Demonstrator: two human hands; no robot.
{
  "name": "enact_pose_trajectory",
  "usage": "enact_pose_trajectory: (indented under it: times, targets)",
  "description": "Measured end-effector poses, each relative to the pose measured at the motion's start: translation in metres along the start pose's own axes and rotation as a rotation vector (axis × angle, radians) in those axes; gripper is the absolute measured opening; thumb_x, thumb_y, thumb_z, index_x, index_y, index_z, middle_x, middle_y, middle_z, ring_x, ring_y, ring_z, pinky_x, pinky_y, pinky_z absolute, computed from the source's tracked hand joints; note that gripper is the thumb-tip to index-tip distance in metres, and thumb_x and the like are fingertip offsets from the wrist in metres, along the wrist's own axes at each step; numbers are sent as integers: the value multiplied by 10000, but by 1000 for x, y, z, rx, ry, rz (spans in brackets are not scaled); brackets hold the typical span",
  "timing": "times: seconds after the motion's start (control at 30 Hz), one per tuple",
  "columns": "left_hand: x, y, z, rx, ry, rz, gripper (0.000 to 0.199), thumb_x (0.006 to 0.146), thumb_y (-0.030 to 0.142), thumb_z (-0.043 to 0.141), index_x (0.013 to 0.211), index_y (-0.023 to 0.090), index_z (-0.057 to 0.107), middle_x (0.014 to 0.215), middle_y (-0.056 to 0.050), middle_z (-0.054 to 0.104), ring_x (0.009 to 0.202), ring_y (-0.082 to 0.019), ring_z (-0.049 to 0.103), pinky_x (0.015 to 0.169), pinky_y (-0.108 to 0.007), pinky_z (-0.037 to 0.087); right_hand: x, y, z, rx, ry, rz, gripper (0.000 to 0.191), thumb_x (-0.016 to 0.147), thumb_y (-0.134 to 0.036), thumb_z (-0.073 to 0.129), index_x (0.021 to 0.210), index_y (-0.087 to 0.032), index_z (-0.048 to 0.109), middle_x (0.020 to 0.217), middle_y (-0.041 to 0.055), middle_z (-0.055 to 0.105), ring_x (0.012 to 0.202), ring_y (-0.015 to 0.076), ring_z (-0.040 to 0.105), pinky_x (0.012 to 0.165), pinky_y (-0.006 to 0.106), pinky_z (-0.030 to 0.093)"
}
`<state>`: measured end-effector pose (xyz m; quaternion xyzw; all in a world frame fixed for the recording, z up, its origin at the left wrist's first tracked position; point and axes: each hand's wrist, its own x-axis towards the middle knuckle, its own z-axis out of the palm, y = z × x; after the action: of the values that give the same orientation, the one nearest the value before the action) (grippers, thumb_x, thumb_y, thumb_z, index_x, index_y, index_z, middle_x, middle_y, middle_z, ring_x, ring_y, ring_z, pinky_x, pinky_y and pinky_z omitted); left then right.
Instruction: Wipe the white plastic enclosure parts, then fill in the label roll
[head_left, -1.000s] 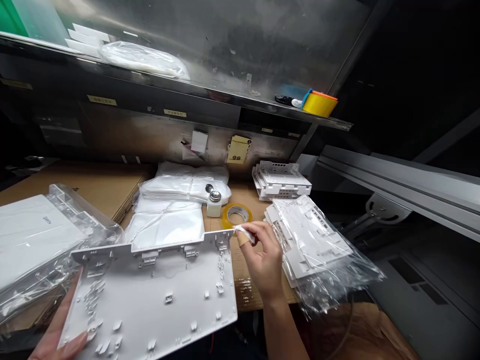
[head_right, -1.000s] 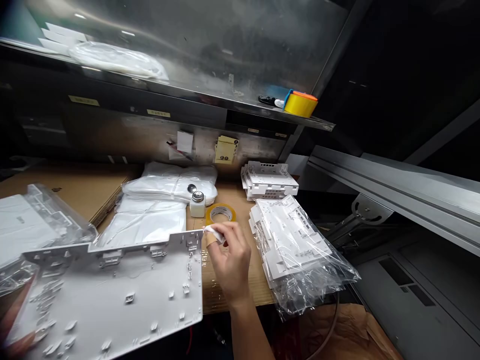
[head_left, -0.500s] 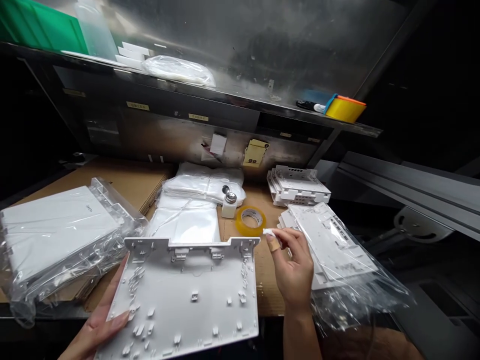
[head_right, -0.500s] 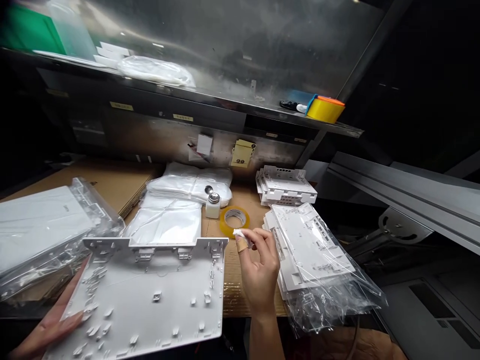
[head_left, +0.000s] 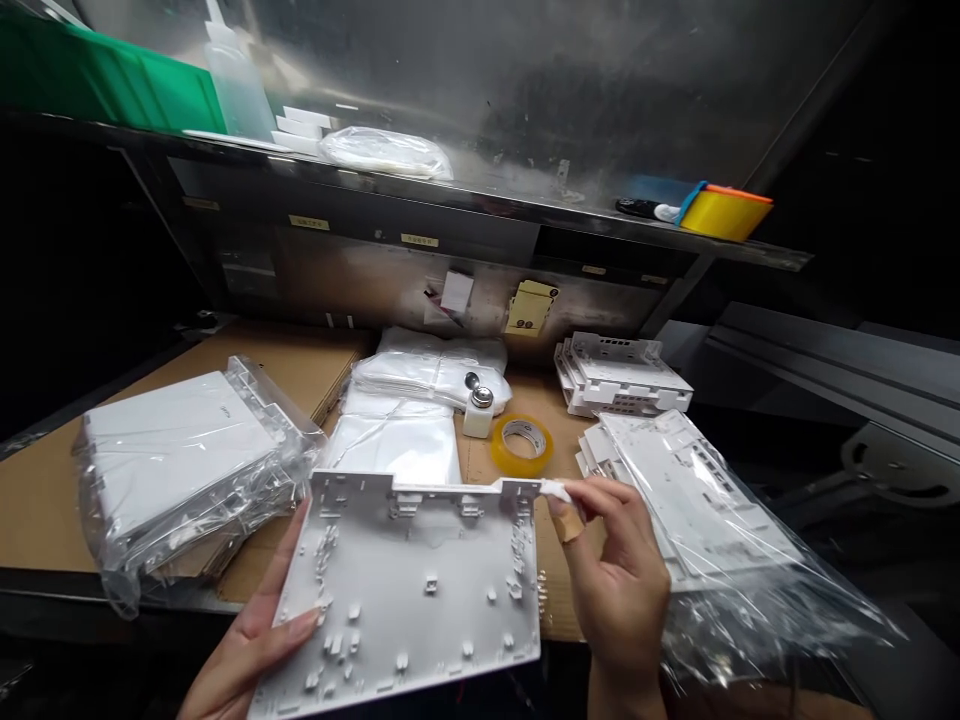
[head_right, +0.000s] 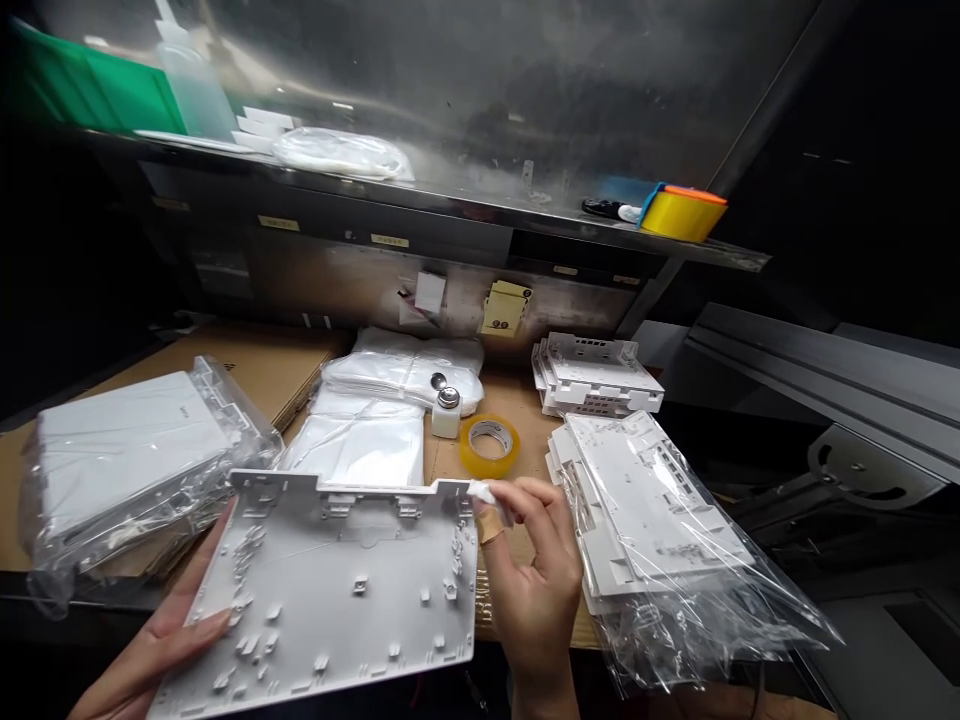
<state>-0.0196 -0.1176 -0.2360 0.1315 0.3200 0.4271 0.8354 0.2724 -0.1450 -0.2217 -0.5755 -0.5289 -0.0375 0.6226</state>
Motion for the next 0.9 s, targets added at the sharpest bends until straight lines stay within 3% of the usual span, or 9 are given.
enact_pose_trajectory:
  times: [0.1, 0.23, 0.5, 0.67, 0.9]
  targets:
    - [0, -9, 19, 19, -13, 42, 782, 947, 117, 549, 1510, 632, 375, 1560, 169, 523, 1513, -286, 369, 1263, -512, 253, -3, -15, 10, 45, -70, -23, 211, 945, -132, 725, 1103, -270, 746, 1042, 17, 641, 993, 167, 644, 852, 289, 547]
    - [1, -19, 30, 30, 46, 59, 751, 902, 152, 635, 1475, 607, 469, 1537, 160, 563, 1512, -304, 400, 1259, -495, 289, -1, -32, 25, 86, -105, -79, 220, 941, -108, 709, 1104, -253, 737, 1023, 21, 619, 921, 157, 644, 804, 277, 553]
    - [0, -25, 35, 42, 43, 34, 792, 849, 162, 692, 1472, 603, 480, 1513, 144, 607, 1497, -311, 451, 1242, -491, 356, 6, -45, 37, 89, -160, -103, 202, 950, -122, 696, 1110, -237, 742, 1019, 33, 617, 940, 165, 636, 809, 287, 553]
    - [3, -34, 41, 41, 25, 47, 779, 825, 167, 751, 1455, 567, 529, 1498, 120, 630, 1509, -290, 438, 1242, -417, 357, 7, -61, 49, 110, -184, -165, 209, 945, -122, 699, 1112, -241, 738, 1017, 38, 645, 919, 175, 659, 812, 309, 573]
    - [9, -44, 40, 73, -44, 84, 780, 877, 168, 735, 1502, 556, 475, 1588, 129, 524, 1539, -307, 390, 1224, -418, 414, 19, -60, 56, 27, -197, -236, 183, 945, -136, 692, 1093, -232, 745, 996, 56, 678, 930, 213, 668, 831, 363, 571]
